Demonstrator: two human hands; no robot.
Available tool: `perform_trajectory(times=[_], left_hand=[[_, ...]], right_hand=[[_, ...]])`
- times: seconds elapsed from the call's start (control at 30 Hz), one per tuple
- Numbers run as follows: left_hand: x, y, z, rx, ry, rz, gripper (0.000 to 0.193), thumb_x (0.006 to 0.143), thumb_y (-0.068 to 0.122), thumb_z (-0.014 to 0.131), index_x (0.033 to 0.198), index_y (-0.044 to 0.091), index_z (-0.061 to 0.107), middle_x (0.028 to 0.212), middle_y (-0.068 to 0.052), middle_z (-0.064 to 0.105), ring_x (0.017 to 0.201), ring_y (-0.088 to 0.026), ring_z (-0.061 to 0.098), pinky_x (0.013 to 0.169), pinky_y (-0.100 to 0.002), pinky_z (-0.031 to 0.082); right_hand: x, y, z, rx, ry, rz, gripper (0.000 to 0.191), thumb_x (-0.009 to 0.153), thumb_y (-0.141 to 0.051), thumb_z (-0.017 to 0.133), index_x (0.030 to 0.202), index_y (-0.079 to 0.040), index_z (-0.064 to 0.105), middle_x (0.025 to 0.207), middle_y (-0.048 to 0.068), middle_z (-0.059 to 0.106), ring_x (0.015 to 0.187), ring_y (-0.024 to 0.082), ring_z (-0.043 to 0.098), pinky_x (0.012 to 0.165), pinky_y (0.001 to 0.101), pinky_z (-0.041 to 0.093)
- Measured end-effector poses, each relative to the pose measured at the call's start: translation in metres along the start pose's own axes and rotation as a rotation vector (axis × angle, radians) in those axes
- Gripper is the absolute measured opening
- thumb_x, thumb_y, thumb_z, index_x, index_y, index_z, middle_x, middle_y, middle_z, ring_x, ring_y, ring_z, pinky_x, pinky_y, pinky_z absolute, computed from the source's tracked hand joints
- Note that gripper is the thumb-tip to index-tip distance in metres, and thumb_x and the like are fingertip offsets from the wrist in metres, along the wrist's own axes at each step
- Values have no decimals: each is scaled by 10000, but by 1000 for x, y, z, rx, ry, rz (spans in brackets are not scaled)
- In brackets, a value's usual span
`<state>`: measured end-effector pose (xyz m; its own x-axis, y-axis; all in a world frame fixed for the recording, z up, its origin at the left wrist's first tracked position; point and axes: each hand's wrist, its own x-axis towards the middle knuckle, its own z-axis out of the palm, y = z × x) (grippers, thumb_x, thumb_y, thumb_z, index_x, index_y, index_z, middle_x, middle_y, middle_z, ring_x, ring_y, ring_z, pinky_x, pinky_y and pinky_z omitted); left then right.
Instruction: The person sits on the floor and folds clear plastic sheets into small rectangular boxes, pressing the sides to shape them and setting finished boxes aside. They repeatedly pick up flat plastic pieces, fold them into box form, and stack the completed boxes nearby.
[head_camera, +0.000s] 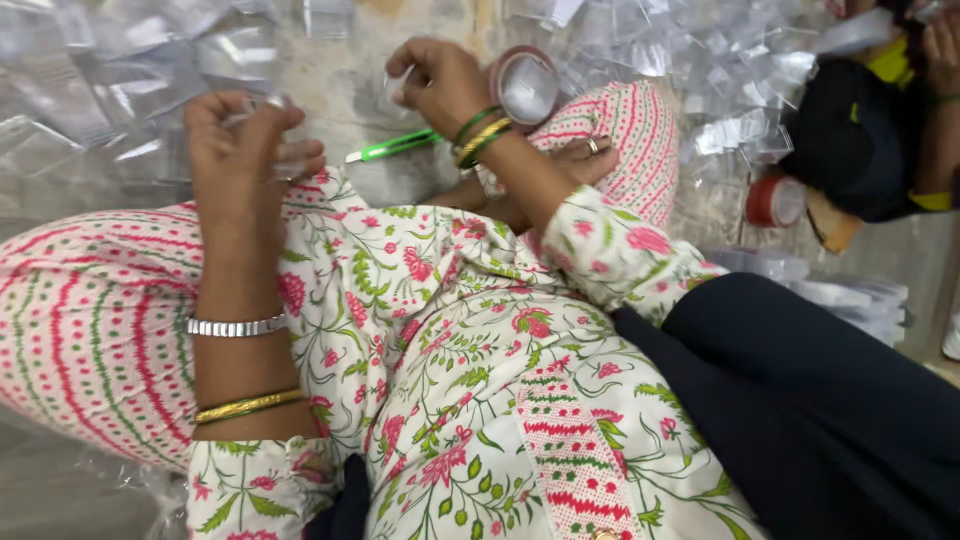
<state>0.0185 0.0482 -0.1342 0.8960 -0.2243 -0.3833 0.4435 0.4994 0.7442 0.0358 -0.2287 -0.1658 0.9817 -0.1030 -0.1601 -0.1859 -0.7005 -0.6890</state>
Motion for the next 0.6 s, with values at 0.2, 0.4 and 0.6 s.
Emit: perform_trajectory(times=[0.2,0.4,0.6], left_hand=[[-7,7,7,193,78,-50,362,994,353,662,1192,110,480,1021,-104,689,623,-171,620,501,-273,489],[-13,16,18,234,46,17,409,977,331,732,1201,97,482,1108,-96,653,725,-129,654,549,-260,540],[19,29,18,7,121,307,410,1028,299,728,1276,91,476,1146,-120,575,746,-142,608,603,-284,537]], right_hand=[[-40,22,-123,-541,272,-46,135,782,-211,835,870,-117,797,806,108,750,713,285,726,663,410,569],[-59,70,-128,-643,-42,-77,168,802,-181,787,964,-178,831,918,148,747,813,356,723,770,468,582],[-31,38,-120,-878,-190,83,164,791,-285,793,860,-140,825,854,186,726,794,381,704,791,477,573]])
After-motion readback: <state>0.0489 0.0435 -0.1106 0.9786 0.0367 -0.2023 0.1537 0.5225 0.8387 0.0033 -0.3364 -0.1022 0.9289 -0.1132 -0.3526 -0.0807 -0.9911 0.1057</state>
